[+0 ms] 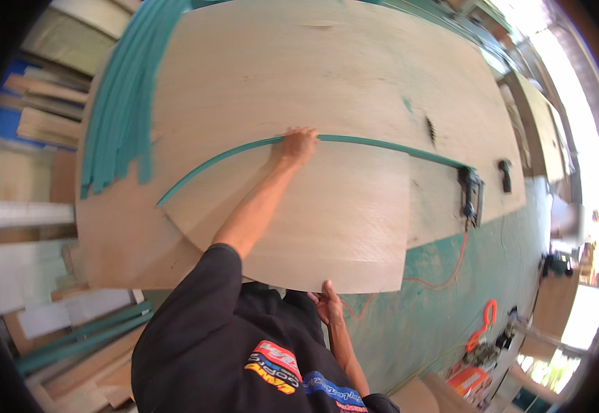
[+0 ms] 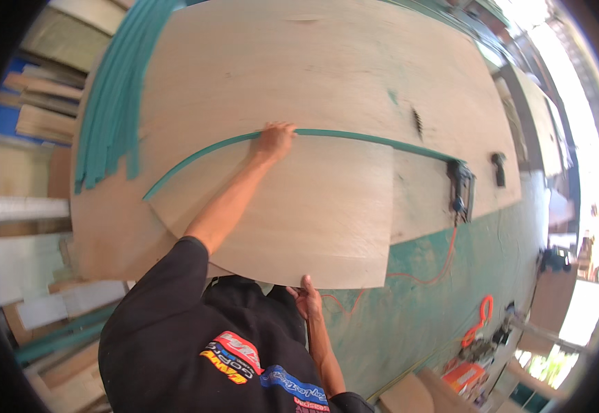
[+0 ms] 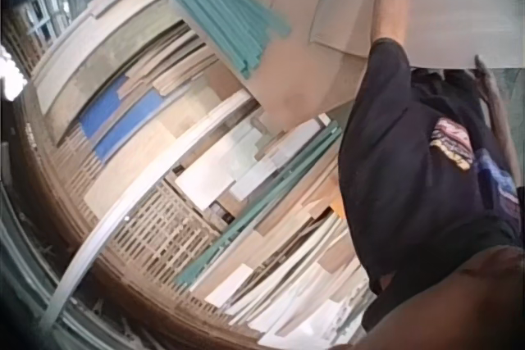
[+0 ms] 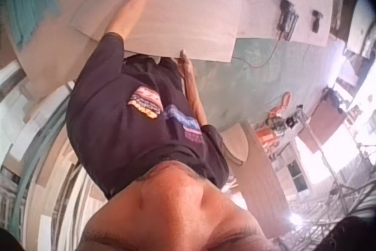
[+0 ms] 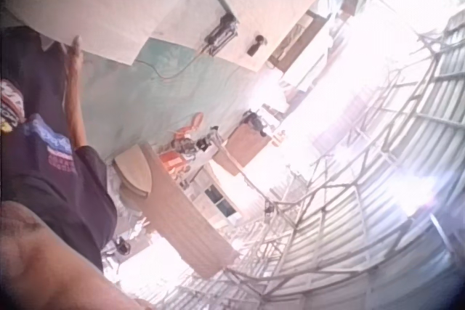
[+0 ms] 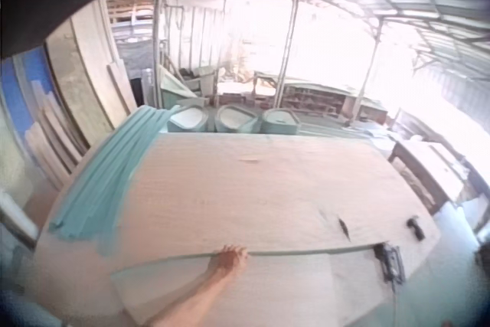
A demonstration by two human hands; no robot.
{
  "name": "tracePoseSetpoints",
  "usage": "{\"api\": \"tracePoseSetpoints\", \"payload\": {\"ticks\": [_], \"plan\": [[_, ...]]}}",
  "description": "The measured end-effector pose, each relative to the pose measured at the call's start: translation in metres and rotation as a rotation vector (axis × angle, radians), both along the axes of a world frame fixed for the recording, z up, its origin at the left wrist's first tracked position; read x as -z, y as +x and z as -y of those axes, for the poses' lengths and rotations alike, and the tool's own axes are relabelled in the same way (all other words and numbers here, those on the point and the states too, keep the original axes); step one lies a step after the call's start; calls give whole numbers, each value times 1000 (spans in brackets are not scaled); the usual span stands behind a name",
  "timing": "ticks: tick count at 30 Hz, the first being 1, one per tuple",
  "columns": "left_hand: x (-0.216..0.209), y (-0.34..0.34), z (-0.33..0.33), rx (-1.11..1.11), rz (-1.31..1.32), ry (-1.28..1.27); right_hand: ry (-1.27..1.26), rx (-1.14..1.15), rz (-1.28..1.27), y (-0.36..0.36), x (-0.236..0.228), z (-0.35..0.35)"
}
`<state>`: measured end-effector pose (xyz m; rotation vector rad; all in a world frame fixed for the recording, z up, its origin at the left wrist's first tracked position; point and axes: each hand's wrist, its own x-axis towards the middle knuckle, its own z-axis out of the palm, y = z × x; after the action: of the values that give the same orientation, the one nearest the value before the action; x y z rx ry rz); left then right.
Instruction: The person attaches a curved wood strip to a plywood sheet using a pneumatic nail gun, wipes a section of the wood with a cloth, and then continues nailing another strip along the curved edge.
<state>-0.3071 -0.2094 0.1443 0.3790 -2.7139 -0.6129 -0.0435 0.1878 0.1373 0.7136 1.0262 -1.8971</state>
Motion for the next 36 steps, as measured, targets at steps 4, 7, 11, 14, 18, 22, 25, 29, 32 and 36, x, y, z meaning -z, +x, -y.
{"api": "tracePoseSetpoints", "payload": {"ticks": [4,7,11,14,18,22,25,29,32,36], "plan": [[-13,2,-17,-23,113,60,86,-11,-45,-8,-7,-9],[-9,10,-2,-4,176,-34,88,-18,-44,-7,-11,-5],[1,17,6,-79,173,-173,82,15,-16,-5,-9,5],[-12,52,-47,-52,-90,-211,146,103,-69,-1,5,-7],[-23,178,-75,-31,6,-53,112,104,-131,-4,-3,5],[-34,303,-108,-140,228,52,130,85,-67,-4,-2,12],[-43,363,-120,-389,330,65,92,-15,-16,-2,-9,5],[3,384,-109,-539,220,17,97,-92,-12,-5,-10,8],[2,388,-106,-534,159,46,125,-133,-32,-3,-7,9],[-14,390,-108,-568,188,183,127,-351,-1,-6,-16,5]]}}
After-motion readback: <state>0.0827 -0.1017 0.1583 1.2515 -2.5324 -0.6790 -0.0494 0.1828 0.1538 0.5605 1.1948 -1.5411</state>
